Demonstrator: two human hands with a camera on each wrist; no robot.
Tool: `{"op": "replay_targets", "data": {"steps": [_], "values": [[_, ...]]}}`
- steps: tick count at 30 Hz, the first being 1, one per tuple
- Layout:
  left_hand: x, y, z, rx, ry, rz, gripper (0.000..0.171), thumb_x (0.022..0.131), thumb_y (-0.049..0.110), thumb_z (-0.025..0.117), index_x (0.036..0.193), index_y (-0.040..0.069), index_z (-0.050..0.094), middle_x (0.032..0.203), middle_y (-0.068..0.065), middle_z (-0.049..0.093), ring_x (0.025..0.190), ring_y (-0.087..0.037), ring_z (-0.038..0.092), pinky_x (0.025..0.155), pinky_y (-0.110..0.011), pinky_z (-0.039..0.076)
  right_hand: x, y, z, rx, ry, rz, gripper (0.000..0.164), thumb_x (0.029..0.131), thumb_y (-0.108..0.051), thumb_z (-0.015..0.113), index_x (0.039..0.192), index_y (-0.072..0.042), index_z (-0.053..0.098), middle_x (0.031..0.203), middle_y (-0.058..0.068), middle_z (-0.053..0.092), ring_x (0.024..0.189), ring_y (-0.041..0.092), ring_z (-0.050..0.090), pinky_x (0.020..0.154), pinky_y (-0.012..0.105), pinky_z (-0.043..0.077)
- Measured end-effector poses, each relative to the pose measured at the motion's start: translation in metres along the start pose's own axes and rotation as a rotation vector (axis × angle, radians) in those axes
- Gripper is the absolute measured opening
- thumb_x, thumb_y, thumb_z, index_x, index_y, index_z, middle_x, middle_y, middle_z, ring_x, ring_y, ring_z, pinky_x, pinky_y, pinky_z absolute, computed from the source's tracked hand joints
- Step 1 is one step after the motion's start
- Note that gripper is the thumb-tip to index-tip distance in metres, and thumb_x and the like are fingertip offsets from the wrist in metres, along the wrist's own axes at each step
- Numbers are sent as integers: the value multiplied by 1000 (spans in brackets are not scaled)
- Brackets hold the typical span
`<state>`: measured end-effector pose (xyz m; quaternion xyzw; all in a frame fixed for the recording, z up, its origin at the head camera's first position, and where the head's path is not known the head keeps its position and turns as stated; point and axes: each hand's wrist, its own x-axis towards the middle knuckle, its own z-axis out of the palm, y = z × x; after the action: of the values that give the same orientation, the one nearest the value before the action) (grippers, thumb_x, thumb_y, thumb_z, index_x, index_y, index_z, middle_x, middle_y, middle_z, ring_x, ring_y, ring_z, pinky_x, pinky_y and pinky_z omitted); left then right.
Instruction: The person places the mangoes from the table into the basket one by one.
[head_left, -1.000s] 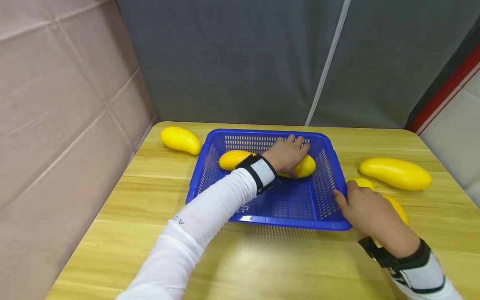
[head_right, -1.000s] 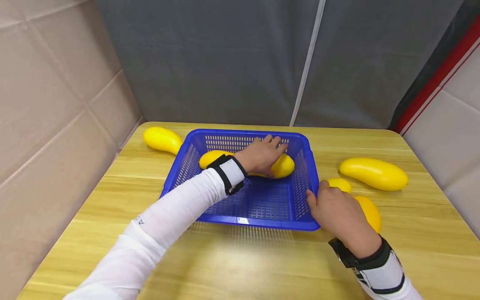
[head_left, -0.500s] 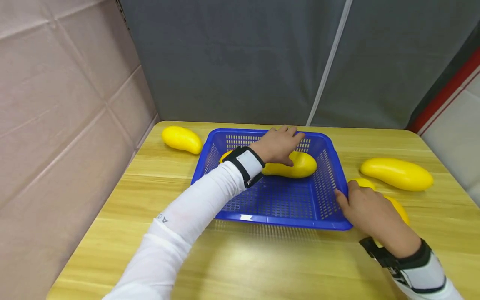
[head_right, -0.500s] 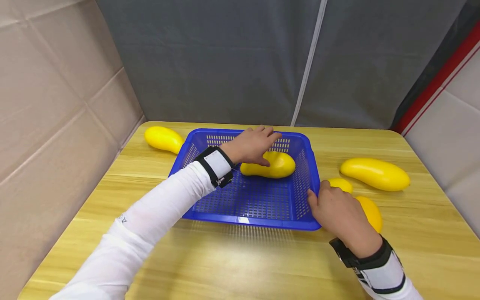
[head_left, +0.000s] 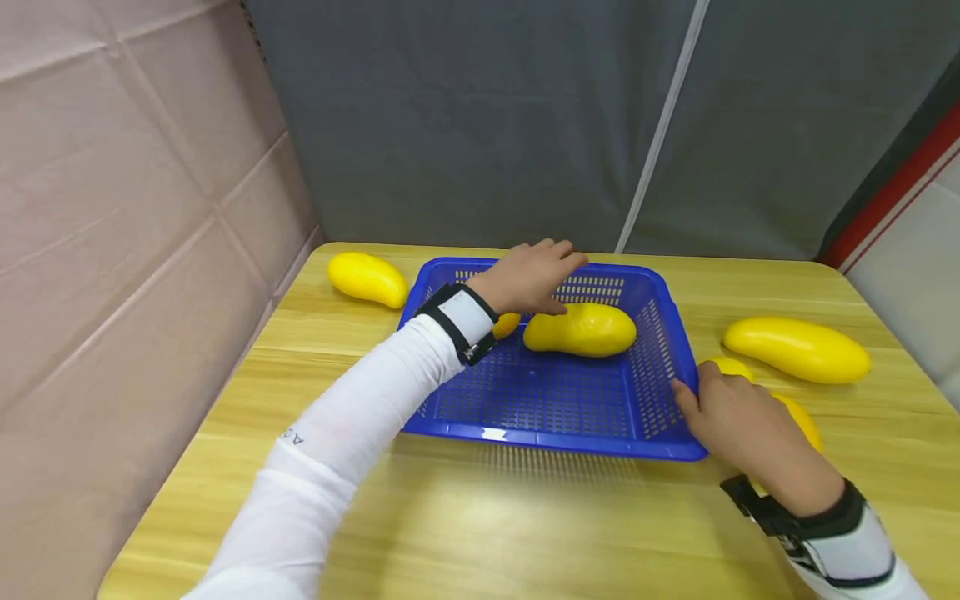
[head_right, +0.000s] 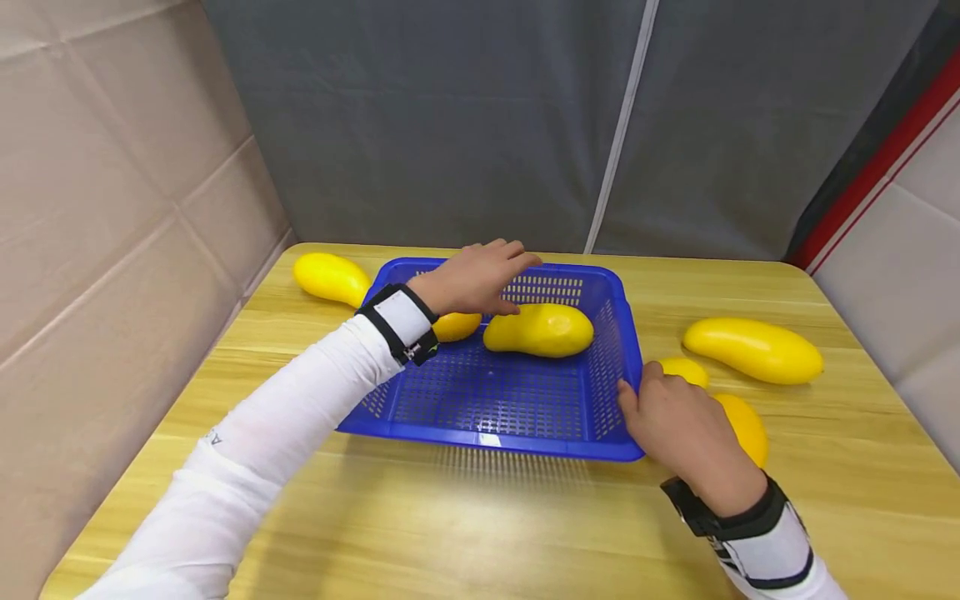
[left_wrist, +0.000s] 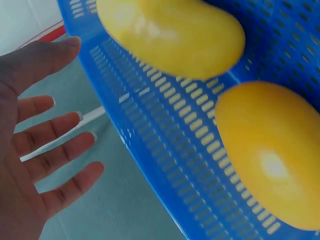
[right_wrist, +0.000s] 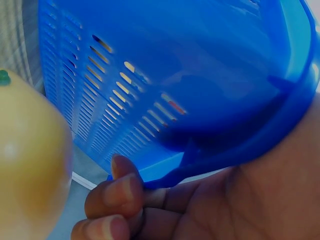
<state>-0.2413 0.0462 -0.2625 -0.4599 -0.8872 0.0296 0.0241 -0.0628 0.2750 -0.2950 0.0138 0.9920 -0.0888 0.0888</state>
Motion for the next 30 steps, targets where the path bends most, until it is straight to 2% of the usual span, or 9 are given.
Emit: {"op": "replay_targets", "data": {"steps": [8,14,17,21,30], "values": [[-27,-30,-2,-109,79,-41,68,85,40,70,142,12,44,128,-7,50,112,-24,49,86,-37,48,1,-4,1,-5,16,-22,55,101,-35,42,110,19,45,71,14,48,57,25,49,47,33,40],[-46,-51,-9,-176,118,-51,56,88,30,69,138,12,48,123,-7,53,107,-22,52,81,-33,50,-1,-4,1,-2,2,-6,58,101,-37,41,111,20,43,71,15,48,57,25,49,46,33,39],[-56,-62,-12,-224,152,-47,53,88,24,69,136,11,50,120,-7,54,108,-21,53,83,-33,50,-2,-2,0,-6,8,-2,58,101,-37,40,110,20,44,71,15,48,57,26,49,46,33,39],[-67,-74,-13,-263,188,-74,53,88,20,70,135,10,50,120,-9,54,110,-22,54,87,-35,48,-4,-1,-1,-11,16,-5,56,101,-36,41,109,19,45,71,15,49,58,26,49,46,34,39],[-84,-91,-19,-297,191,-100,51,87,17,70,134,8,51,121,-9,54,108,-23,53,90,-37,47,-5,0,0,-6,32,-15,55,101,-36,40,107,19,45,70,15,48,57,26,48,46,33,39]]}}
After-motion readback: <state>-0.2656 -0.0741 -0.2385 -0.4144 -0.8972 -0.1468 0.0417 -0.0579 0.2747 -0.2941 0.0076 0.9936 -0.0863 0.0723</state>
